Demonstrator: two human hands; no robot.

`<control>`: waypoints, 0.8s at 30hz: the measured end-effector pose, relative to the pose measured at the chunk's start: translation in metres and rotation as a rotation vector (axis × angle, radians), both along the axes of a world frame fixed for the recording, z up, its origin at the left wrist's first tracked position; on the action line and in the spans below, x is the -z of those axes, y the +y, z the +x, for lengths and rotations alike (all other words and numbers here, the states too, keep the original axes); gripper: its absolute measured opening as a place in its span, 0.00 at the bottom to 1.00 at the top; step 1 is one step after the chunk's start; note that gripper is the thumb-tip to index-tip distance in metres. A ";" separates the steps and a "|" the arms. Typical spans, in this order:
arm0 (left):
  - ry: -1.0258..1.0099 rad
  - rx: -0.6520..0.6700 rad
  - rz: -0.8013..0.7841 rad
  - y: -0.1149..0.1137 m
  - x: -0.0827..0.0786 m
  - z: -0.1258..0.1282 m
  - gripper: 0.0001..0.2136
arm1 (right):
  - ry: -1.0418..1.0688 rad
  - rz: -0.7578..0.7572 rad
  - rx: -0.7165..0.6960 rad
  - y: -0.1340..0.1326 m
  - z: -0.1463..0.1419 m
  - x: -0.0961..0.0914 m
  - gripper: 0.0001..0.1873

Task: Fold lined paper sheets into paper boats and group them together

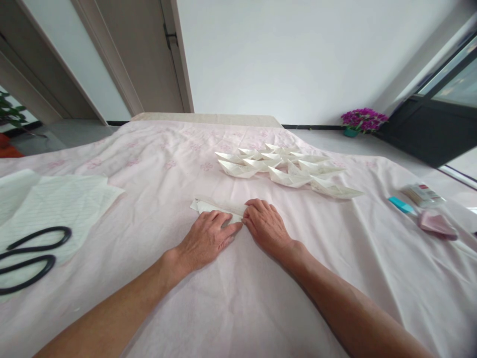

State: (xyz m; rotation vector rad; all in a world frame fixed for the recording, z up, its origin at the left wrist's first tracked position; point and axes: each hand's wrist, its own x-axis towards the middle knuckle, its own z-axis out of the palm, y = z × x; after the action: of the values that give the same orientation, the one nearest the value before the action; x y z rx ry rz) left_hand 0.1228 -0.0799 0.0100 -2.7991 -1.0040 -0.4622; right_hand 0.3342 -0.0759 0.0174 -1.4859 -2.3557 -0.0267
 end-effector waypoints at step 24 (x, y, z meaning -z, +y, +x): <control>0.080 -0.094 -0.032 -0.008 -0.002 0.006 0.21 | 0.419 -0.108 0.131 0.008 0.022 0.013 0.14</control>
State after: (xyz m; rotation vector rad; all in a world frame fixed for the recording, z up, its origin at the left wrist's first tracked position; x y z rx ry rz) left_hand 0.1290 -0.0884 0.0116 -2.7594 -1.1287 -0.3225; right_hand 0.3560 -0.0677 0.0043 -1.5198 -1.9504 0.3501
